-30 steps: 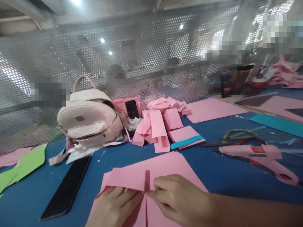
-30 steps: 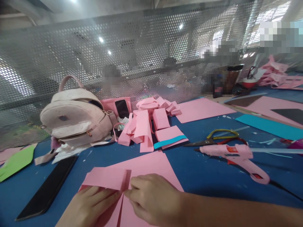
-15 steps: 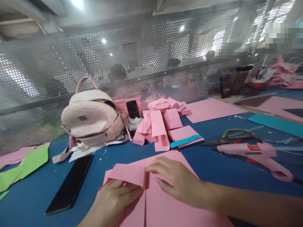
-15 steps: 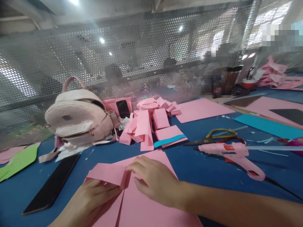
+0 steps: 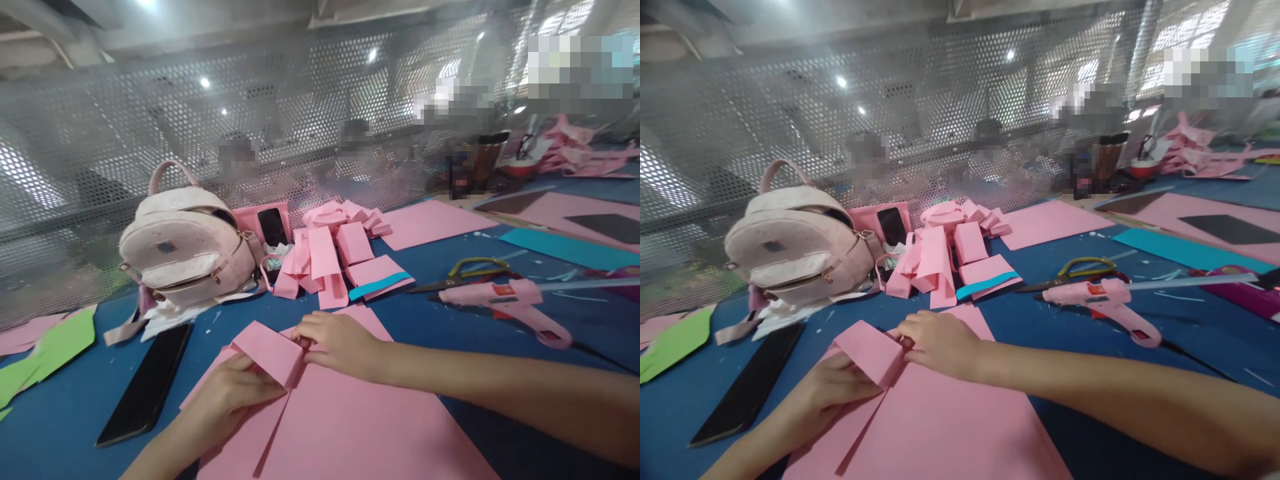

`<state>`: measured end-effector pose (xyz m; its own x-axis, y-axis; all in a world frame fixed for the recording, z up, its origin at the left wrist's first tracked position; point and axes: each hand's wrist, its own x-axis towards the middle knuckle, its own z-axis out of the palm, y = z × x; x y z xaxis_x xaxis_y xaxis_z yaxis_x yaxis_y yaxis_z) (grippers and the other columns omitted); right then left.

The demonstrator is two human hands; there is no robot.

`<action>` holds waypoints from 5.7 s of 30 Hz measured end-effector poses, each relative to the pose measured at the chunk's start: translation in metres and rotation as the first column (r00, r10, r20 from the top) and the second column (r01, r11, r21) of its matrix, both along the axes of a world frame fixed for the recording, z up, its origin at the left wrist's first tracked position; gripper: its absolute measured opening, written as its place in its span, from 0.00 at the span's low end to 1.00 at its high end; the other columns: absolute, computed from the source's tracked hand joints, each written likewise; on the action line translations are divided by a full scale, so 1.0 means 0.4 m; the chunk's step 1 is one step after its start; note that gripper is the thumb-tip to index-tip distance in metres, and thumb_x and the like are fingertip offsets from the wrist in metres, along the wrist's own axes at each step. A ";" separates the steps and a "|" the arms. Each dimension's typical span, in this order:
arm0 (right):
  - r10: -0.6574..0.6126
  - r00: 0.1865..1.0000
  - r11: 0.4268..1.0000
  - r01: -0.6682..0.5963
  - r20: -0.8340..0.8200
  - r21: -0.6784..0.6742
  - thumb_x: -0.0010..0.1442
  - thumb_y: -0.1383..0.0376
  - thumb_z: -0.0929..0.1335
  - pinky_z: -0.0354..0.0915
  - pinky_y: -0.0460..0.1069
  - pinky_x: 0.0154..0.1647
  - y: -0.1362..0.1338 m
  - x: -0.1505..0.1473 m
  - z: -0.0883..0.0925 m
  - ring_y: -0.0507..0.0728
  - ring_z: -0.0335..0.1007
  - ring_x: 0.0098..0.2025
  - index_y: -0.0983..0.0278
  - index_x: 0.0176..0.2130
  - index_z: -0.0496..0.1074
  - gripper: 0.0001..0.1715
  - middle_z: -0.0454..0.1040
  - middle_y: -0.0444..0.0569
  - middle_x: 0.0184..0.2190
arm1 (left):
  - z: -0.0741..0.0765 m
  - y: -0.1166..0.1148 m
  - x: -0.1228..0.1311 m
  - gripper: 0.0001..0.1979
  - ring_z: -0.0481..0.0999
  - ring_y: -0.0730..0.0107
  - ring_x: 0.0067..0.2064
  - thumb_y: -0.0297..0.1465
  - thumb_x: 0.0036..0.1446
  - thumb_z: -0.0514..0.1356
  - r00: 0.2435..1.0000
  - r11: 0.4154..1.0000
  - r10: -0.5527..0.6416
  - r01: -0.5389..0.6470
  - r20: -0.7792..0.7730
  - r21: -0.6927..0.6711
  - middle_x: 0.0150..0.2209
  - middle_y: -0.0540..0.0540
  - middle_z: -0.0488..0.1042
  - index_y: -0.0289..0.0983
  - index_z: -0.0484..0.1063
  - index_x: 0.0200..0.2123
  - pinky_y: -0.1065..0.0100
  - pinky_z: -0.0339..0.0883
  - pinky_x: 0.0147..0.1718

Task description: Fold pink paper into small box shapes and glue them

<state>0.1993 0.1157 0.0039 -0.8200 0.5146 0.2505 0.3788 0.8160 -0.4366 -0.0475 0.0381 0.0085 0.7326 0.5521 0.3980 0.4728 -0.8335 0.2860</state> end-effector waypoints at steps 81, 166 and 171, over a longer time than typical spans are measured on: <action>-0.093 0.961 0.660 -0.135 0.259 0.739 0.54 0.69 0.68 0.44 0.53 0.15 -0.247 -0.057 -0.054 0.58 0.58 0.20 0.73 0.35 0.75 0.09 0.69 0.51 0.23 | -0.050 -0.114 0.041 0.14 0.75 0.56 0.44 0.25 0.64 0.55 0.892 0.919 0.349 -0.266 -0.286 0.291 0.43 0.38 0.77 0.33 0.70 0.52 0.61 0.74 0.41; 0.004 0.977 0.917 -0.088 0.213 0.389 0.73 0.64 0.62 0.66 0.53 0.48 -0.070 -0.186 0.218 0.59 0.70 0.51 0.67 0.50 0.72 0.14 0.74 0.53 0.49 | 0.044 -0.193 -0.010 0.18 0.76 0.55 0.47 0.21 0.61 0.52 0.799 0.793 0.570 -0.472 -0.195 0.385 0.51 0.38 0.75 0.37 0.70 0.52 0.57 0.72 0.42; 0.025 0.904 0.969 -0.126 0.426 0.210 0.66 0.60 0.70 0.72 0.55 0.46 0.007 -0.310 0.214 0.59 0.75 0.47 0.65 0.50 0.73 0.15 0.76 0.51 0.48 | 0.081 -0.209 -0.037 0.20 0.75 0.56 0.48 0.17 0.62 0.48 0.806 0.766 0.582 -0.501 -0.106 0.402 0.50 0.39 0.75 0.37 0.69 0.52 0.57 0.70 0.44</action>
